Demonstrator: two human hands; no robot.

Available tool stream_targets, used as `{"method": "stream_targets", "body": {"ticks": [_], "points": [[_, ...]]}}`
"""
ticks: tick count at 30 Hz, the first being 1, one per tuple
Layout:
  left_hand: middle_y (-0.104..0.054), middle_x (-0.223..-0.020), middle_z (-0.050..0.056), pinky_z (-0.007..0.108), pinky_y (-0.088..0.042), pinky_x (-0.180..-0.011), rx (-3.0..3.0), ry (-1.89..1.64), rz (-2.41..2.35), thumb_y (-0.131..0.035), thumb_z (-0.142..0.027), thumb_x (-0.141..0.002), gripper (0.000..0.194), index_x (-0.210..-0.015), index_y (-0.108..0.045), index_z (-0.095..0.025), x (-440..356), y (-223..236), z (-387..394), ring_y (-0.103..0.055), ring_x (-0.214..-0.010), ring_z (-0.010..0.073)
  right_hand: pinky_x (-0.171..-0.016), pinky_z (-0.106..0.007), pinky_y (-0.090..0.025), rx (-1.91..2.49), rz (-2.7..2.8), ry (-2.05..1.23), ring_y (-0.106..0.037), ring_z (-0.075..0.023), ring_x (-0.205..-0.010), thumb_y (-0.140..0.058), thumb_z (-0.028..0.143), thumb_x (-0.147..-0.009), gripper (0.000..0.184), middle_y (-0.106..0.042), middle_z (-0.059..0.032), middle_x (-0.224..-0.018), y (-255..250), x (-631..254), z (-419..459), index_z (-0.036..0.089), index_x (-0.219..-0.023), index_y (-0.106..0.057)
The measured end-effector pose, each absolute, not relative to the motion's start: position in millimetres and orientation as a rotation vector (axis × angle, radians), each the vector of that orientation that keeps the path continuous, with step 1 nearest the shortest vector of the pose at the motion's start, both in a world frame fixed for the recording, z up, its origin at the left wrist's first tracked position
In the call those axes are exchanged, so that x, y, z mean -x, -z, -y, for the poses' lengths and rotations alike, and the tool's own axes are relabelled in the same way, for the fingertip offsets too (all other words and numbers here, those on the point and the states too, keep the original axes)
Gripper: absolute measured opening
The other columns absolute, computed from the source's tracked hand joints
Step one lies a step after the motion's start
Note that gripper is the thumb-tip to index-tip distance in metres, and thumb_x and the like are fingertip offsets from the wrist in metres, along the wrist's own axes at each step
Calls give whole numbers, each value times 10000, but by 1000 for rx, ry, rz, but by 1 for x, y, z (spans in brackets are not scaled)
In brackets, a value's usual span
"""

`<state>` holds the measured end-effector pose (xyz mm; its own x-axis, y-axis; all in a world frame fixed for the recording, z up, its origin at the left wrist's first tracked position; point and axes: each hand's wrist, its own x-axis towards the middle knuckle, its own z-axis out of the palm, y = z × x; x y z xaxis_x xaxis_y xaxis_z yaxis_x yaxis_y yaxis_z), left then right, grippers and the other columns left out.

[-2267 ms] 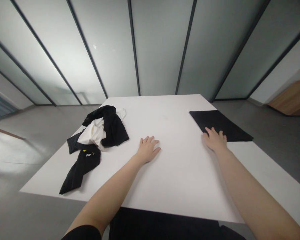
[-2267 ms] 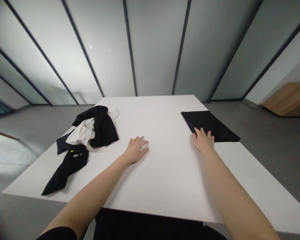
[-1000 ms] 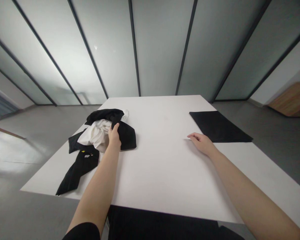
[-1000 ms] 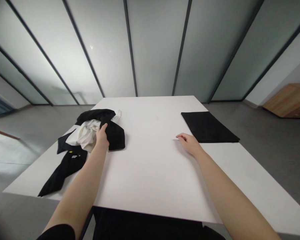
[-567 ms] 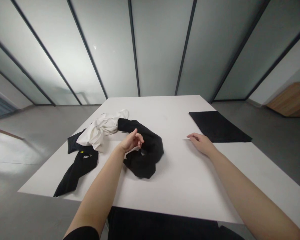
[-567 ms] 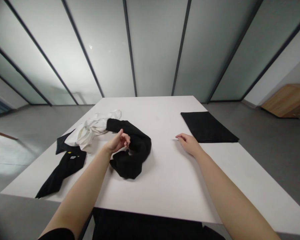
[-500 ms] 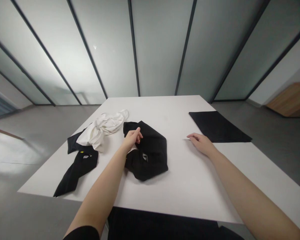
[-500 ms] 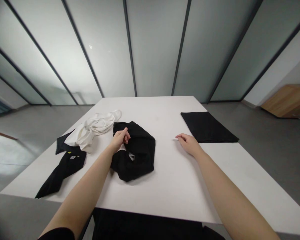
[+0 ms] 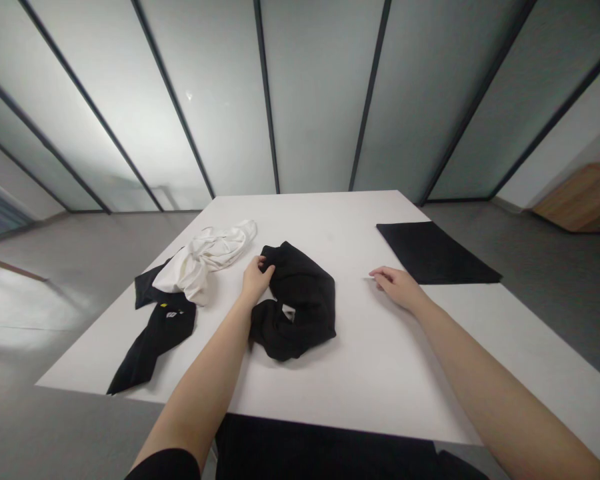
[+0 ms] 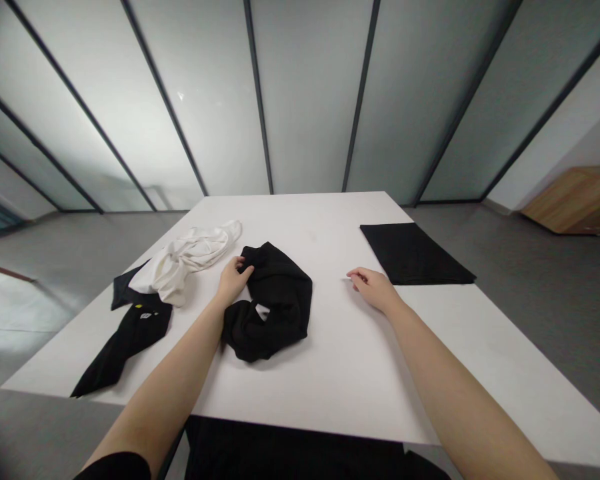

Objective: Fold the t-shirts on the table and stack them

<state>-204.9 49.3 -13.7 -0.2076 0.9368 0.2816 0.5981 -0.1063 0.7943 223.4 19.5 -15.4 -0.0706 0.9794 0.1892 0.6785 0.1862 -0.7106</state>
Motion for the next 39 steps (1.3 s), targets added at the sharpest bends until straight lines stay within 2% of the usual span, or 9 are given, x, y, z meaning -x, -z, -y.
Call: {"method": "stream_targets", "body": {"ticks": [4,7,12,19,23,27,32,36,39], "points": [[-704,-878,20,334,-553,-827,-1677,-1229,-1365,-774,-415,-828,338,-1083,-671,-217,187,7,-42,-689,-852,203,-665,-333,-508,1533,1777,-679,-668,-218,-682,-570,452,-949,330,-737,-51,-773,10,-216,-15,211,-1010,-788],[-632,-720,-19,275,-514,-702,-1597,-1023,-1030,-700,-566,-910,425,-1141,-683,-209,168,2,-31,-648,-698,155,-590,-303,-474,1484,1750,-893,-617,-194,-608,-560,502,-980,445,-666,-6,-688,1,-198,-5,201,-1257,-736],[-589,-701,-50,236,-450,-555,-1540,-735,-767,-752,-634,-886,568,-1251,-657,-208,145,-5,-11,-579,-549,109,-585,-281,-421,1311,1910,-1126,-594,-190,-602,-667,497,-955,913,-616,69,-647,-13,-157,14,240,-1729,-257],[-571,-771,-70,191,-384,-524,-1546,-807,-850,-857,-528,-819,536,-1160,-578,-223,138,-1,-8,-515,-556,69,-627,-304,-396,1361,2225,-708,-611,-196,-648,-658,414,-973,378,-697,-11,-733,-11,-141,10,230,-1290,-750],[-678,-923,-4,260,-509,-656,-1593,-853,-873,-877,-505,-792,668,-1299,-537,-234,139,3,-11,-659,-757,155,-647,-297,-403,1412,2312,-588,-648,-204,-681,-621,405,-1000,326,-742,-23,-789,-14,-140,12,253,-1254,-759],[-724,-1075,71,333,-548,-813,-1764,-878,-926,-814,-456,-843,444,-1166,-659,-195,135,-2,-9,-685,-965,231,-696,-311,-431,1489,2399,-454,-713,-244,-789,-532,452,-1055,436,-805,-51,-946,-18,-132,17,291,-1434,-675],[-695,-869,10,289,-521,-736,-1671,-1007,-1003,-714,-380,-870,190,-940,-687,-205,132,-3,-14,-647,-826,190,-706,-322,-420,1644,2406,-316,-740,-271,-864,-424,383,-1086,369,-819,-80,-1064,-21,-122,19,286,-1291,-715],[-534,-639,-53,241,-420,-540,-1228,-1250,-1142,-743,-469,-851,279,-835,-615,-221,137,3,-23,-516,-571,126,-648,-314,-368,1701,2389,-278,-710,-252,-782,-559,322,-990,266,-806,-63,-970,-26,-121,19,272,-1195,-721],[-599,-694,-34,234,-425,-504,-951,-1333,-1133,-772,-552,-835,363,-934,-652,-225,139,5,-28,-555,-564,131,-627,-310,-350,1679,2380,-306,-673,-228,-723,-603,320,-952,261,-771,-32,-870,-27,-124,19,274,-1177,-726]]}}
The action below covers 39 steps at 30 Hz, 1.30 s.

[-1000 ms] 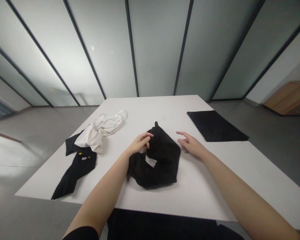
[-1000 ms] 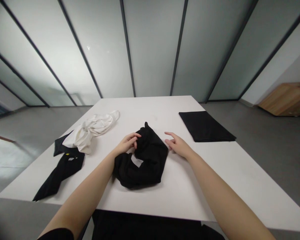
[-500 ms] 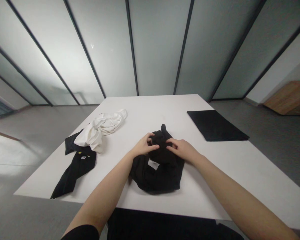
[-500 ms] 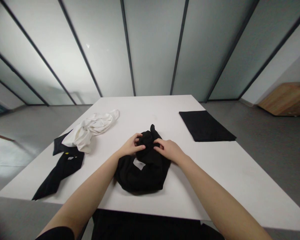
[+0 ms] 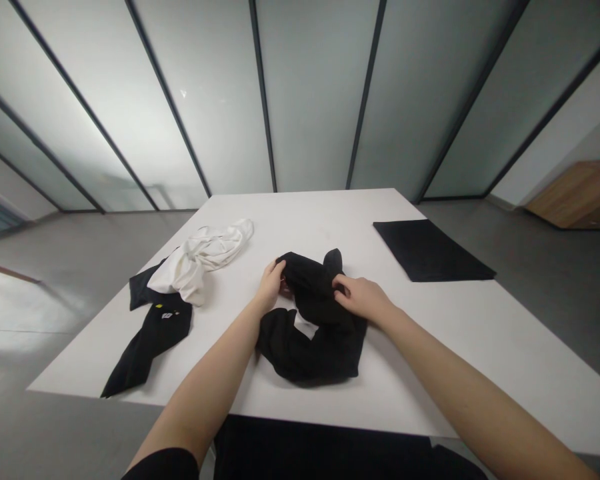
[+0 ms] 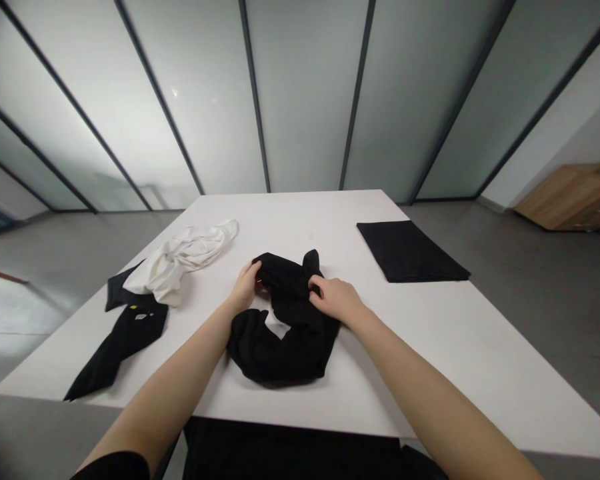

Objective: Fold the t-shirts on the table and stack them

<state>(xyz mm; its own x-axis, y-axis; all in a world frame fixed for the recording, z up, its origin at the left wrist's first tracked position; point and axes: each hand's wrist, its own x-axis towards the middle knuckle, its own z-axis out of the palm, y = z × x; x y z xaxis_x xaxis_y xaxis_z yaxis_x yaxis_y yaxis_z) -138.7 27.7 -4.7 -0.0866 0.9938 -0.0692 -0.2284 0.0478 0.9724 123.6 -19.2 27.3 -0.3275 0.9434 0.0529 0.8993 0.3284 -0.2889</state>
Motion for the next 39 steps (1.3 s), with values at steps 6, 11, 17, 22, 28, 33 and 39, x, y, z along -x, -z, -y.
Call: {"method": "stream_targets", "body": {"ticks": [6,11,17,22,28,33,39], "points": [[-717,-857,24,229,-504,-539,-856,-1429,-1122,-778,-611,-850,419,-968,-699,-217,135,4,-29,-643,-665,144,-869,-391,-499,1414,2410,-138,-647,-288,-968,-650,288,-921,178,-712,-103,-1015,-18,-129,14,232,-1049,-761],[-737,-855,38,236,-503,-543,-863,-1473,-1151,-775,-614,-844,431,-966,-720,-204,138,8,-33,-669,-700,165,-1133,-571,-437,1242,2290,-16,-507,-389,-1366,-646,229,-912,94,-583,-169,-1457,0,-130,9,233,-934,-737],[-707,-809,39,297,-522,-600,-841,-1499,-1291,-688,-607,-884,403,-916,-706,-206,147,5,-36,-664,-731,208,-1163,-603,-430,1074,1980,-191,-535,-342,-1441,-432,266,-1045,132,-709,-156,-1345,10,-138,-3,268,-1004,-558],[-704,-859,60,347,-538,-805,-1297,-1481,-1335,-587,-619,-954,430,-839,-664,-212,149,2,-32,-655,-890,245,-847,-453,-561,1261,1741,-291,-736,-315,-918,-423,430,-1069,187,-737,-92,-922,6,-154,-6,282,-1008,-520],[-641,-829,-7,325,-499,-766,-1919,-1032,-1136,-743,-659,-816,471,-942,-604,-227,163,-3,-24,-589,-793,200,-755,-370,-537,1248,2009,-593,-706,-268,-815,-730,510,-872,359,-741,-44,-921,-10,-176,2,252,-1103,-636],[-728,-827,-6,300,-489,-716,-2148,-766,-1113,-886,-354,-649,361,-965,-729,-278,172,-15,-15,-668,-755,230,-843,-357,-546,1261,2296,-823,-733,-262,-945,-781,365,-817,364,-800,-30,-1070,-28,-181,11,275,-1167,-740],[-708,-785,49,387,-533,-918,-1936,-1099,-1491,-692,-115,-596,236,-764,-723,-277,187,-17,-26,-700,-903,312,-882,-389,-559,1476,2079,-405,-752,-307,-1024,-663,293,-876,334,-825,-65,-1126,-23,-194,1,277,-1187,-785]]}}
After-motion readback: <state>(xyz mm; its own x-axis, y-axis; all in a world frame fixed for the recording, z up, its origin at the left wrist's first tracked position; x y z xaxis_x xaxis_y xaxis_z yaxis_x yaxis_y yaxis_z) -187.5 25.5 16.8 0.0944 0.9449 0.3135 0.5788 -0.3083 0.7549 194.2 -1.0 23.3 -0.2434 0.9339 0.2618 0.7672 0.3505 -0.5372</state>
